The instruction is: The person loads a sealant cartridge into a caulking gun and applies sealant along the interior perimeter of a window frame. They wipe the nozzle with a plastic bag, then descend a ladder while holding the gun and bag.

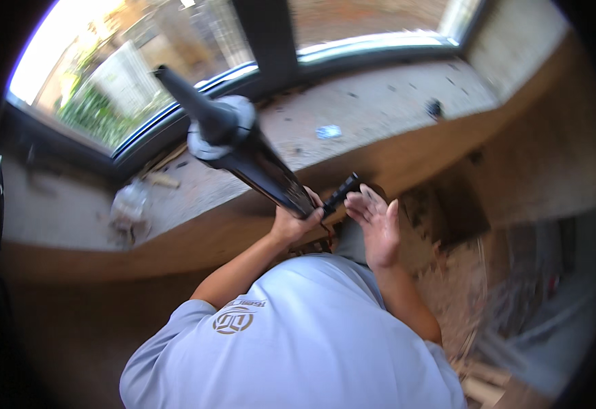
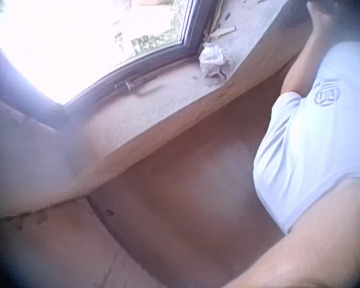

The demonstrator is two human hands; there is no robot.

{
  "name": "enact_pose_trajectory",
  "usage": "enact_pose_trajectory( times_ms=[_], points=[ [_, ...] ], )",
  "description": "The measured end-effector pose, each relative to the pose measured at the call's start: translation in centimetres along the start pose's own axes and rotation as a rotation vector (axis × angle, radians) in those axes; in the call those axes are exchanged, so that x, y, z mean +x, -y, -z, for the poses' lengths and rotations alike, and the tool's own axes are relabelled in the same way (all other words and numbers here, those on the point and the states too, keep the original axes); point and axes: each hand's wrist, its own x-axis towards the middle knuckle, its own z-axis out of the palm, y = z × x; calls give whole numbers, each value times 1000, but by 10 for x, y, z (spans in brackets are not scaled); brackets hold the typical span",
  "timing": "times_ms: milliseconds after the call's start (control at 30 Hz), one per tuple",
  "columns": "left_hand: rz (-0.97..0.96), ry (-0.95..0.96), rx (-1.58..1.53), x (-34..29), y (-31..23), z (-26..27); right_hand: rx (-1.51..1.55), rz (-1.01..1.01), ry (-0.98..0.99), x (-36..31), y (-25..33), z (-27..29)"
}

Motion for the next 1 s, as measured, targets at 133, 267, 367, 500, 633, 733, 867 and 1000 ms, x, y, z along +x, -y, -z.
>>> enact_pose_trajectory(
  times_ms=[133,267,367,500,633,733,867,1000],
  points=[
    [-44,-140,109,-53,1,38,-271,-63,161,19,-18,-32],
    [-61,-348,349,-110,4,73,-490,7,500,50,-30,-90],
    [-1,-558,324,-156,7,87,-678,154,794,75,-43,-142],
    [73,-813,359,-224,15,94,-824,510,1061,116,-79,-227],
    [250,-1028,555,-284,22,86,-783,726,1196,145,-124,-321],
    [347,-1173,548,-313,31,74,-796,821,1253,155,-157,-388],
    [469,-1329,521,-335,48,63,-987,938,1356,161,-199,-444],
    [616,-1403,497,-348,61,57,-1278,1016,1411,170,-232,-461]
  ],
)
